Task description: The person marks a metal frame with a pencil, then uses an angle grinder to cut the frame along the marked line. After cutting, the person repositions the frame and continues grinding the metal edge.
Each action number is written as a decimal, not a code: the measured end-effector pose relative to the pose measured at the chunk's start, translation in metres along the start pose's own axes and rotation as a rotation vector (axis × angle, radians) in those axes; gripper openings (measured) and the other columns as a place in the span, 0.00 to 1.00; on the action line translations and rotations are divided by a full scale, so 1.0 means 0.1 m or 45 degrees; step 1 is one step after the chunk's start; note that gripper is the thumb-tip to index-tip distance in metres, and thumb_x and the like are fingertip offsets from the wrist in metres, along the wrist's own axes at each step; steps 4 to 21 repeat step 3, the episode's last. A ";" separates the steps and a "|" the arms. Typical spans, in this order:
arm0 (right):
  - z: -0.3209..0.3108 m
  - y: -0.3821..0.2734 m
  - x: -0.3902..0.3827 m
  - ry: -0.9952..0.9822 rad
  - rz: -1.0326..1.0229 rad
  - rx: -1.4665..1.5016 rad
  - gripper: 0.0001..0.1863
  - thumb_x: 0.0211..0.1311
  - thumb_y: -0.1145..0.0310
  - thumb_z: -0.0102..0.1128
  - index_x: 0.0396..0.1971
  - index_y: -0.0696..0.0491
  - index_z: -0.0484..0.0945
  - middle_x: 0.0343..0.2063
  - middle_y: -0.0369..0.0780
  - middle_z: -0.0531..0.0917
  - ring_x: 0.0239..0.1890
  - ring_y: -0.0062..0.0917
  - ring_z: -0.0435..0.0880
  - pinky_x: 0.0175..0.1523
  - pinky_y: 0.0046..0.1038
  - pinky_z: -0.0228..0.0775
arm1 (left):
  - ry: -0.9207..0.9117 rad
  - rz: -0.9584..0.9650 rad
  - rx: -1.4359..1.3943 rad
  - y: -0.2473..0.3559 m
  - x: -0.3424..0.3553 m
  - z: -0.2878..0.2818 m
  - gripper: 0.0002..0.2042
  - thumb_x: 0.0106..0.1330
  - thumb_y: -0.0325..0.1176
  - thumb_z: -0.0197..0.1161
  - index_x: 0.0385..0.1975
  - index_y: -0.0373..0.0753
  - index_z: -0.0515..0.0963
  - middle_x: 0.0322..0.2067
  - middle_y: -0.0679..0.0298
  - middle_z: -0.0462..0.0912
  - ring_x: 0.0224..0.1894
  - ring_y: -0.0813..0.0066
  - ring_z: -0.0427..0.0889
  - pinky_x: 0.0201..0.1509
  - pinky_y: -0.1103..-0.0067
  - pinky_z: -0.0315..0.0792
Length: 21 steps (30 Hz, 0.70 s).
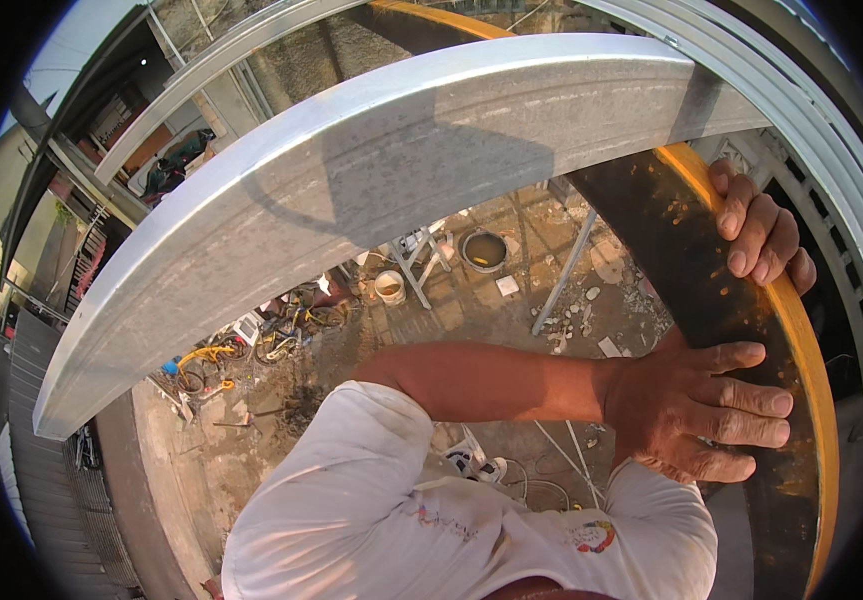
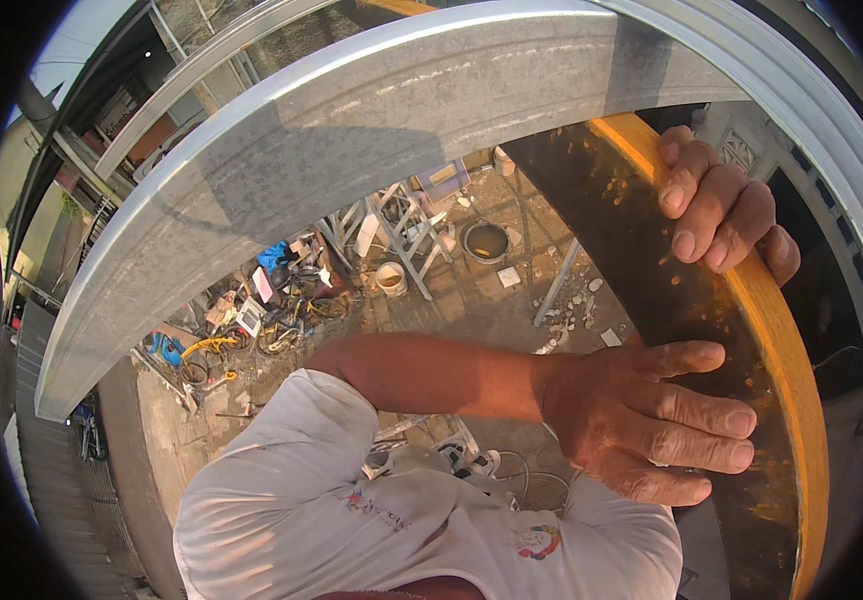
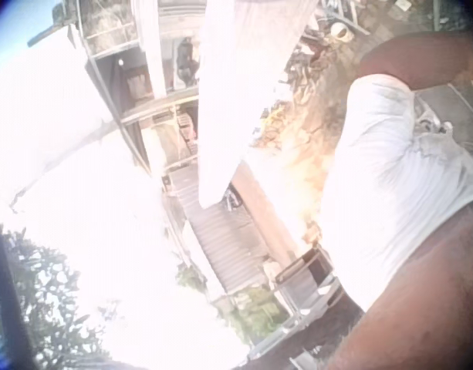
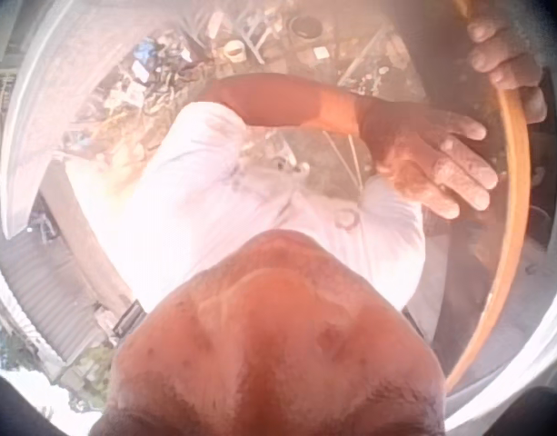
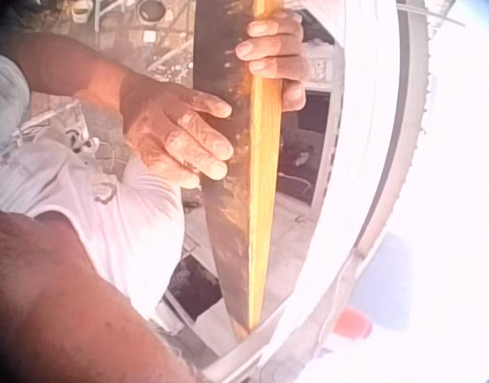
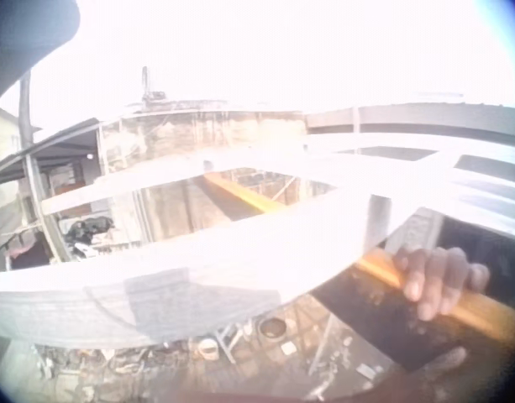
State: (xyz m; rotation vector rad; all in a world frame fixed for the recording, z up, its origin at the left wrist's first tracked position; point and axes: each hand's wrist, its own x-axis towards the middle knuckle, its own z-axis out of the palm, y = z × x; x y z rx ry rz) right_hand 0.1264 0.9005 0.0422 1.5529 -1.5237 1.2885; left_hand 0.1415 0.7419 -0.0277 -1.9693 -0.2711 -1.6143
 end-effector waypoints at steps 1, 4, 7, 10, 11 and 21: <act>0.02 0.16 -0.04 -0.025 -0.015 0.073 0.27 0.75 0.52 0.30 0.39 0.47 0.83 0.39 0.38 0.86 0.57 0.31 0.76 0.71 0.39 0.47 | -0.120 -0.125 0.089 0.15 -0.42 -0.26 0.09 0.68 0.36 0.65 0.45 0.44 0.81 0.59 0.55 0.77 0.68 0.55 0.71 0.77 0.52 0.57; 0.08 0.10 -0.26 0.002 0.018 0.081 0.27 0.76 0.51 0.30 0.41 0.47 0.83 0.40 0.38 0.86 0.58 0.31 0.75 0.72 0.39 0.46 | -0.404 -0.519 0.096 0.40 -1.01 -0.83 0.14 0.68 0.28 0.64 0.52 0.47 0.81 0.66 0.54 0.71 0.73 0.53 0.65 0.79 0.52 0.54; 0.08 0.10 -0.26 0.002 0.018 0.081 0.27 0.76 0.51 0.30 0.41 0.47 0.83 0.40 0.38 0.86 0.58 0.31 0.75 0.72 0.39 0.46 | -0.404 -0.519 0.096 0.40 -1.01 -0.83 0.14 0.68 0.28 0.64 0.52 0.47 0.81 0.66 0.54 0.71 0.73 0.53 0.65 0.79 0.52 0.54; 0.08 0.10 -0.26 0.002 0.018 0.081 0.27 0.76 0.51 0.30 0.41 0.47 0.83 0.40 0.38 0.86 0.58 0.31 0.75 0.72 0.39 0.46 | -0.404 -0.519 0.096 0.40 -1.01 -0.83 0.14 0.68 0.28 0.64 0.52 0.47 0.81 0.66 0.54 0.71 0.73 0.53 0.65 0.79 0.52 0.54; 0.08 0.10 -0.26 0.002 0.018 0.081 0.27 0.76 0.51 0.30 0.41 0.47 0.83 0.40 0.38 0.86 0.58 0.31 0.75 0.72 0.39 0.46 | -0.404 -0.519 0.096 0.40 -1.01 -0.83 0.14 0.68 0.28 0.64 0.52 0.47 0.81 0.66 0.54 0.71 0.73 0.53 0.65 0.79 0.52 0.54; 0.08 0.10 -0.26 0.002 0.018 0.081 0.27 0.76 0.51 0.30 0.41 0.47 0.83 0.40 0.38 0.86 0.58 0.31 0.75 0.72 0.39 0.46 | -0.404 -0.519 0.096 0.40 -1.01 -0.83 0.14 0.68 0.28 0.64 0.52 0.47 0.81 0.66 0.54 0.71 0.73 0.53 0.65 0.79 0.52 0.54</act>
